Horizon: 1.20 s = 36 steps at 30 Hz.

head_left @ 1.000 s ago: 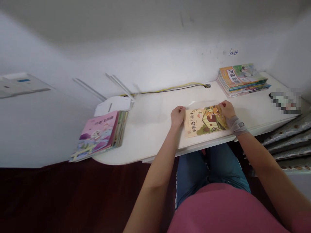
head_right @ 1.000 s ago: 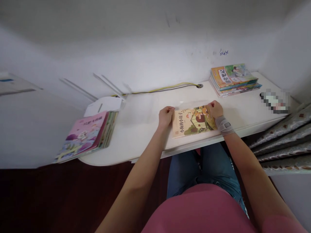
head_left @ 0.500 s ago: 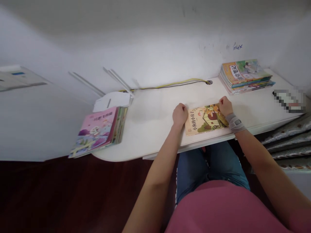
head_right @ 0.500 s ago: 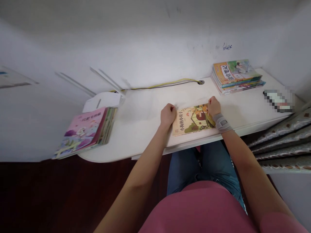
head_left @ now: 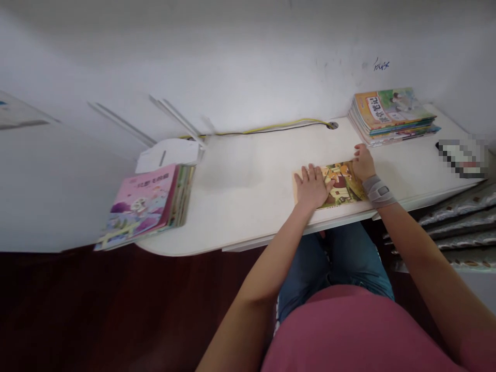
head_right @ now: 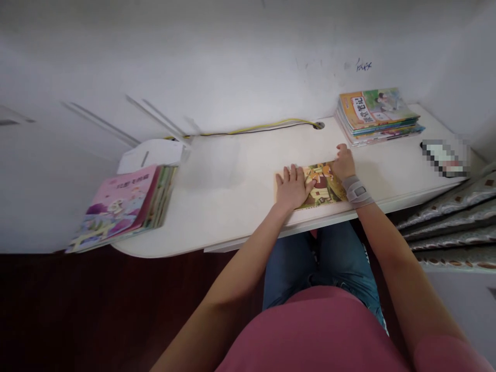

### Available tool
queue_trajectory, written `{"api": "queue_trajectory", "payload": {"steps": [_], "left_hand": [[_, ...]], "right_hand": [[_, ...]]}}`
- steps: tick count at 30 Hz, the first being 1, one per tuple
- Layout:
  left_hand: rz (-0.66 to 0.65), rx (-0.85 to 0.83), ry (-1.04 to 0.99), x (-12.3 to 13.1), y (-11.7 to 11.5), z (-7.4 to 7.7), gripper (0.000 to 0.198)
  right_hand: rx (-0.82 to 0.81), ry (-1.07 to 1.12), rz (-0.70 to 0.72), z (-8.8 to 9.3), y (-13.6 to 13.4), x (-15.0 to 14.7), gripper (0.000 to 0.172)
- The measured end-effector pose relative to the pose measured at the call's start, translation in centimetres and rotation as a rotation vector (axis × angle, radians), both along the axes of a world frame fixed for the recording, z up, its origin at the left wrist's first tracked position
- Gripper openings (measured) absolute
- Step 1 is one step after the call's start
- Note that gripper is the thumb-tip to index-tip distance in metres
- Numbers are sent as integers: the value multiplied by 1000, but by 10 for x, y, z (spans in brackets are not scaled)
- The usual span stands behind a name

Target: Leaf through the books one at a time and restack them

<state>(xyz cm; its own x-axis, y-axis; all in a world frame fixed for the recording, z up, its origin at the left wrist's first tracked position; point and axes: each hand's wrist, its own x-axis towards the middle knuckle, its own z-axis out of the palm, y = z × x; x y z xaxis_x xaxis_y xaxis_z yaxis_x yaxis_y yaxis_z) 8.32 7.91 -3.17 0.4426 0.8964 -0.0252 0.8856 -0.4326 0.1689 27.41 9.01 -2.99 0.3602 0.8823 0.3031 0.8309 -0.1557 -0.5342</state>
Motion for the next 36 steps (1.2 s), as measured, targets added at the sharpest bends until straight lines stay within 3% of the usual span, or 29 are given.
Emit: {"api": "queue_trajectory", "payload": {"steps": [3, 5, 7, 11, 15, 17, 19, 25, 30, 33, 36], "left_hand": [[2, -20, 1, -2, 1, 1, 76], [-22, -33, 11, -3, 1, 3, 71], [-44, -37, 16, -5, 1, 4, 67], [-27, -21, -28, -24, 3, 5, 63], [145, -41, -55, -59, 1, 4, 71], [191, -17, -73, -71, -5, 1, 74], [152, -7, -95, -76, -11, 0, 75], [29, 18, -116, -75, -10, -1, 85], [158, 62, -24, -74, -9, 9, 98], [76, 107, 24, -59, -10, 20, 90], [-30, -8, 30, -32, -6, 26, 81]], "right_hand": [[50, -171, 194, 11, -13, -35, 47], [-19, -248, 435, 12, -25, -65, 47], [-102, -281, 542, 7, -35, -81, 52], [-146, -364, 412, -8, -43, -51, 59], [-199, -400, 289, -18, -43, -5, 62], [-203, -421, 267, -20, -43, 1, 63], [-197, -427, 250, -21, -43, -2, 63], [-247, -396, 239, -16, -34, -11, 64], [-310, -389, 222, -8, -25, -14, 64], [-320, -444, 252, 1, -21, -18, 60], [-337, -523, 289, 11, -18, -23, 53]]}}
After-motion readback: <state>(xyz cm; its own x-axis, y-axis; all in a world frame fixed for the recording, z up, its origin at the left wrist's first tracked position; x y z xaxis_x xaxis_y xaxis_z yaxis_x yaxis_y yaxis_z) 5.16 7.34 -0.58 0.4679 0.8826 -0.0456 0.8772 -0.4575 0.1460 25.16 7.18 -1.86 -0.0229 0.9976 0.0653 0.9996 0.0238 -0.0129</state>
